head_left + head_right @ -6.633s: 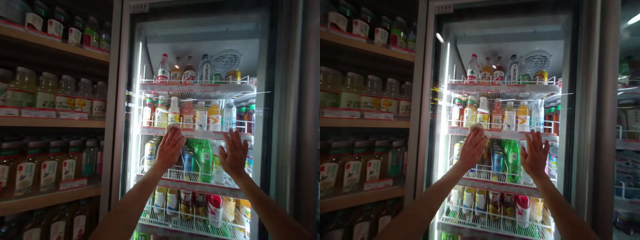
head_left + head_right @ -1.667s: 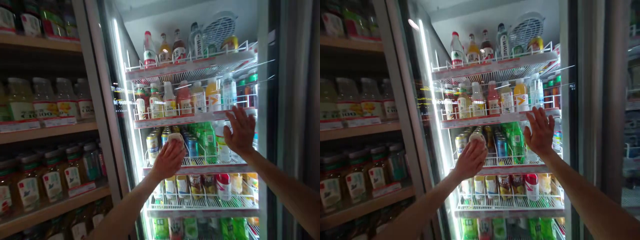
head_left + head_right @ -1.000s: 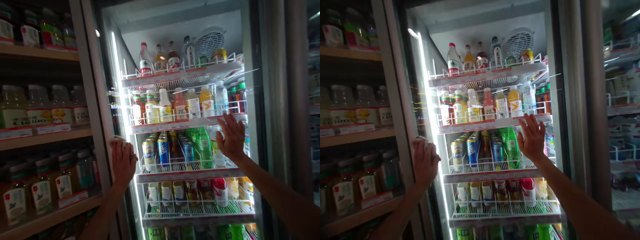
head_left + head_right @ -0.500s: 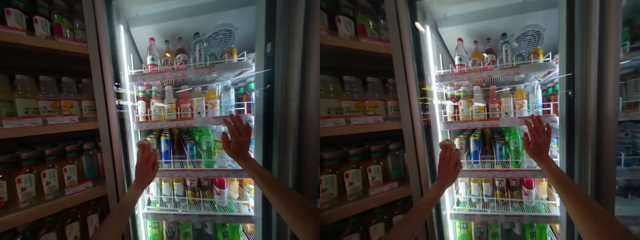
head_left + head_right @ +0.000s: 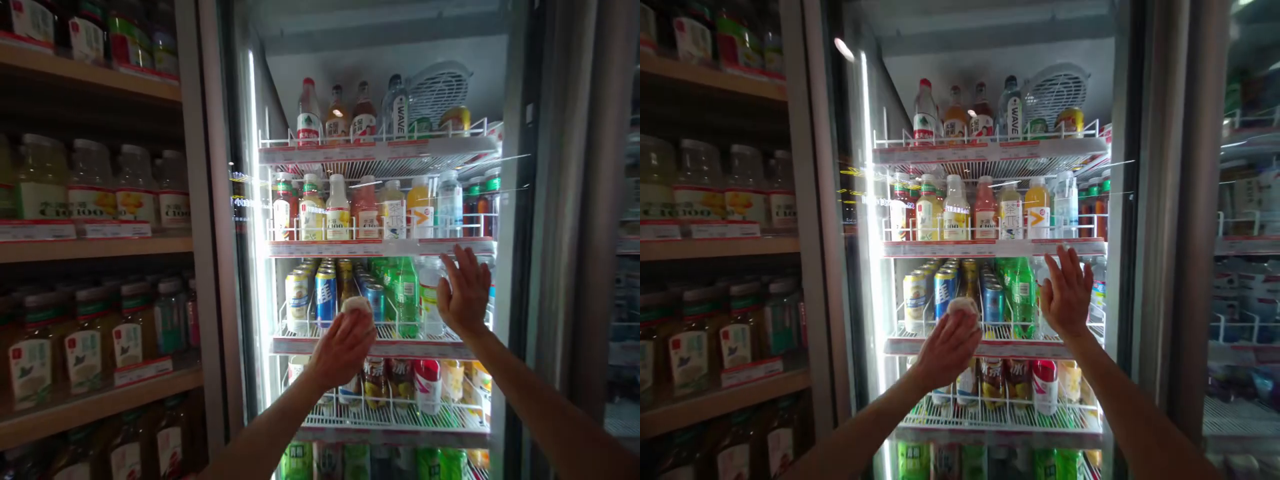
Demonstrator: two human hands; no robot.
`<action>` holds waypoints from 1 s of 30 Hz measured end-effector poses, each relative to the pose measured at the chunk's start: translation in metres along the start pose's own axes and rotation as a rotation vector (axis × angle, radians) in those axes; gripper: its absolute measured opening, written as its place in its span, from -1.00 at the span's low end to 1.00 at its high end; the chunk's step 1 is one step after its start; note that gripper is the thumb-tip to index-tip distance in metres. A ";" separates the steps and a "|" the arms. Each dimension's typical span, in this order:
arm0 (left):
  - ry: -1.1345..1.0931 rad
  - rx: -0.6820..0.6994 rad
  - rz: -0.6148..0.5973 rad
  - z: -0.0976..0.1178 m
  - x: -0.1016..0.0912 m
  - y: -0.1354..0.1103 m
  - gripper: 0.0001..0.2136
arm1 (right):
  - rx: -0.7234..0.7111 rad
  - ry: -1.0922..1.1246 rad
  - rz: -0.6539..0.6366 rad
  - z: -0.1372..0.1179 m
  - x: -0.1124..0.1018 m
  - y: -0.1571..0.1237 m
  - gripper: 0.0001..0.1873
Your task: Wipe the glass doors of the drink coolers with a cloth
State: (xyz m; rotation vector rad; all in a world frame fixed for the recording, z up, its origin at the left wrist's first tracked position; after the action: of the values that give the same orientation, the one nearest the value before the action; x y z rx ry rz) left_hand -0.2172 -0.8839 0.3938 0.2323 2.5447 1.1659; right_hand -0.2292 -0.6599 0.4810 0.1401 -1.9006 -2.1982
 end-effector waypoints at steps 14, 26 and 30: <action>-0.044 -0.300 0.203 -0.032 -0.008 0.047 -0.50 | 0.023 0.125 -0.015 -0.016 -0.009 -0.005 -0.38; -0.014 -0.302 0.046 -0.077 -0.029 -0.029 -0.33 | -0.143 0.316 -0.235 -0.185 0.025 -0.029 -0.46; 0.079 -0.362 0.041 -0.085 -0.026 -0.045 -0.39 | -0.222 0.200 -0.252 -0.150 0.021 -0.058 -0.47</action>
State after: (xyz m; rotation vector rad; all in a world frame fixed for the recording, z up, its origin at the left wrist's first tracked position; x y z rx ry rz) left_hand -0.2244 -0.9798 0.4174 0.1514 2.3459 1.6517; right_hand -0.2222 -0.8013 0.4030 0.5651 -1.5943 -2.4316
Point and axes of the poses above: each hand's wrist, its own y-axis towards the middle knuckle, its own x-axis out of the palm, z = x × y, the point moved 7 cm from there along y, towards the middle knuckle, and after that the axes turned 3 degrees about -z, right-handed, at the moved point
